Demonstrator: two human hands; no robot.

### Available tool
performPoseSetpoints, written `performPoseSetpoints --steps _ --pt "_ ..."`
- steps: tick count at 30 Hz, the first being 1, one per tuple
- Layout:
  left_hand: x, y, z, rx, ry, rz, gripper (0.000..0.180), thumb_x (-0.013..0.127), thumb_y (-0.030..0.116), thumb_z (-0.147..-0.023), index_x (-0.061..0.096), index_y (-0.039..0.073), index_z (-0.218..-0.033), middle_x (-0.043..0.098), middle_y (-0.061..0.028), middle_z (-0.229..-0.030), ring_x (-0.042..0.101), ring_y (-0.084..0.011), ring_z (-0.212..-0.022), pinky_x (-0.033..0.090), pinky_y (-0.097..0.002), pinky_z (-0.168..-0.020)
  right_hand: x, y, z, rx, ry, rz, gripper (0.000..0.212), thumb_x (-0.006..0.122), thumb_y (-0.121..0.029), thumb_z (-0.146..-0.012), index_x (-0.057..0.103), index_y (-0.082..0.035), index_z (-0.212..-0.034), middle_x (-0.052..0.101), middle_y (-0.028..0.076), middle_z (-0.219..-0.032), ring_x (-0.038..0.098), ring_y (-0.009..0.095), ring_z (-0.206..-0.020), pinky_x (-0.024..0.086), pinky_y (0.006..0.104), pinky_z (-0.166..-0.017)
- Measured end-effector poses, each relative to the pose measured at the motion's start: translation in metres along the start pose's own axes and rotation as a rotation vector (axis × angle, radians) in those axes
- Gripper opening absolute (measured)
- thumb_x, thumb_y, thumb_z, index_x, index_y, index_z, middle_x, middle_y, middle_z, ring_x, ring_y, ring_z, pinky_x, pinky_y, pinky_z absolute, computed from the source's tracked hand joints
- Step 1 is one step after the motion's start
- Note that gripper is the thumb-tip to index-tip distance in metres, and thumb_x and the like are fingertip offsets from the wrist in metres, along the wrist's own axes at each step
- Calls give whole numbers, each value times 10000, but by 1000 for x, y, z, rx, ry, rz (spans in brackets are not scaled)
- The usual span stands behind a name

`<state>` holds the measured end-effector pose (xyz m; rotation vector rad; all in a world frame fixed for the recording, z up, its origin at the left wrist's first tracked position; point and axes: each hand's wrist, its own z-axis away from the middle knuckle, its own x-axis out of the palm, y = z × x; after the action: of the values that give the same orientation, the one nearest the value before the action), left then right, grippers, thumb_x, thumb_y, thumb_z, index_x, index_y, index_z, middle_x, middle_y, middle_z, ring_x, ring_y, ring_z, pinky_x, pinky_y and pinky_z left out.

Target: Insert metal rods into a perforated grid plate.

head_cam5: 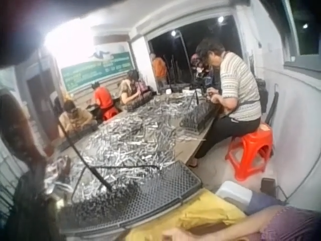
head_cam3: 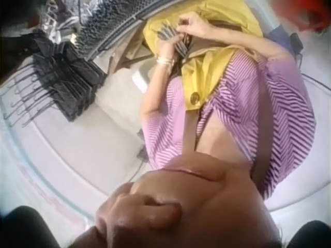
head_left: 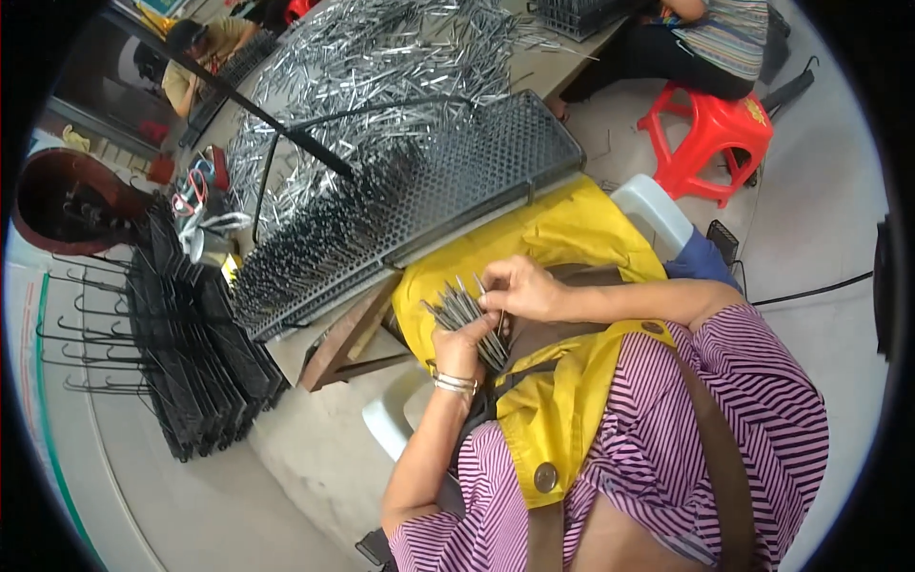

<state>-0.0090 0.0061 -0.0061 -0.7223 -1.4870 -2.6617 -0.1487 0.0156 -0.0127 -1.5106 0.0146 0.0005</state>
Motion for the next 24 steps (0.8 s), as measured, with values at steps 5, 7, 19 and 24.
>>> performPoseSetpoints --steps 5,7,19,24 --pt "-3 -3 0 -63 -35 42 169 581 -65 -678 533 -27 -835 581 -124 -682 576 -219 -546 489 -306 -510 -5 8 -1 70 -75 -153 207 571 46 -718 504 27 -912 569 38 -708 544 82 -616 450 209 -547" --pt "0 1 4 -76 -40 45 174 588 -65 -679 528 -25 -837 581 -125 -684 576 -218 -546 490 -309 -508 -6 2 -2 59 -39 -191 199 563 65 -705 510 34 -895 562 33 -664 533 78 -582 438 209 -523" --pt "-13 8 2 -110 -275 -44 248 641 -74 -644 561 -21 -873 608 -106 -734 572 -166 -582 472 -257 -563 -31 -66 -74 -316 223 -21 219 553 -3 -778 497 33 -986 588 81 -714 557 88 -562 470 203 -481" --pt "-15 3 -1 -122 -172 70 242 628 -95 -627 561 -40 -852 598 -117 -713 562 -186 -559 469 -275 -535 0 -69 -113 -647 272 193 209 555 -11 -779 514 24 -981 600 79 -745 574 76 -579 478 185 -502"
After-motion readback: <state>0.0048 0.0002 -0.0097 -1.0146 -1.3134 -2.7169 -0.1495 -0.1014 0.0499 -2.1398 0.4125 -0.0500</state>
